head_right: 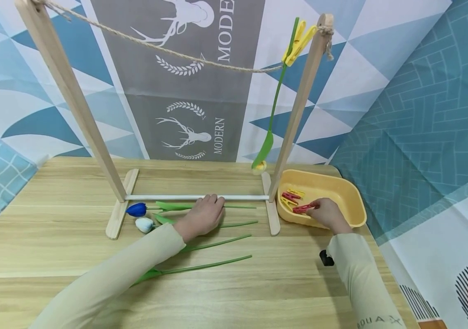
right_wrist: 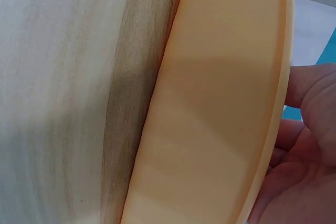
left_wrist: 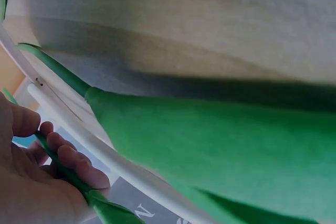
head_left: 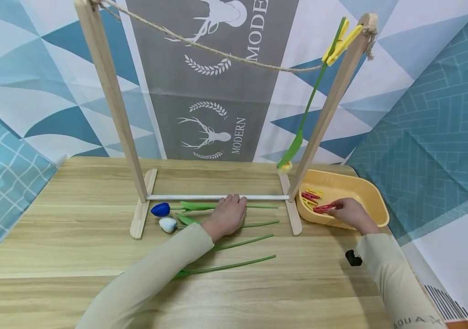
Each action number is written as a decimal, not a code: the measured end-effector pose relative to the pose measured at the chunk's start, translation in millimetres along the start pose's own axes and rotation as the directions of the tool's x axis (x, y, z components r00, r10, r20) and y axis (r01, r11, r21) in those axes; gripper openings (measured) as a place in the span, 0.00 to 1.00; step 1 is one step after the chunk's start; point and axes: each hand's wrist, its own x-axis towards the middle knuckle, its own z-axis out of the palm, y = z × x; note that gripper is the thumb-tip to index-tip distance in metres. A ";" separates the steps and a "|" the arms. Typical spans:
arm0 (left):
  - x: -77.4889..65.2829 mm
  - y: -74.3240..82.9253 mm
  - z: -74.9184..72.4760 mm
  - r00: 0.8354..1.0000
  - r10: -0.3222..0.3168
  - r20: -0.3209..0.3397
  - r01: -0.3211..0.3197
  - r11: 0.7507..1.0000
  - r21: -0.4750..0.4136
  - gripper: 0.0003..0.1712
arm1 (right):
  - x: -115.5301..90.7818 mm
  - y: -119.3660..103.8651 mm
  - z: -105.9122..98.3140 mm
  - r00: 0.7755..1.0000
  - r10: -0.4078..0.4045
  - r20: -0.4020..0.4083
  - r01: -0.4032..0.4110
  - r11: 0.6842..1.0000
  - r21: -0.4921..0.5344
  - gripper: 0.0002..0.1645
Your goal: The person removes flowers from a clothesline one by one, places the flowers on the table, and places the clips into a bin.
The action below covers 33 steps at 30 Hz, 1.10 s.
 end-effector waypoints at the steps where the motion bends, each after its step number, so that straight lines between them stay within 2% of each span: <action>1: 0.4 0.0 0.3 1.000 -0.001 0.008 0.001 1.000 0.000 0.14 | 0.7 -0.4 -0.1 1.000 0.007 0.008 -0.007 1.000 0.002 0.25; 18: 5.1 -1.1 4.7 0.996 -0.069 0.064 0.070 0.997 -0.010 0.16 | 10.6 -1.3 -3.2 0.993 0.051 0.104 -0.047 0.998 -0.036 0.26; 27: 7.2 -0.5 5.4 0.984 -0.117 0.134 0.123 0.992 -0.033 0.17 | 14.9 -0.2 -4.0 0.987 0.043 0.154 -0.036 0.998 -0.048 0.26; 33: 8.2 0.0 7.5 0.986 -0.113 0.125 0.116 0.993 -0.018 0.13 | 17.3 1.3 -3.2 0.983 0.046 0.176 -0.038 0.998 -0.049 0.25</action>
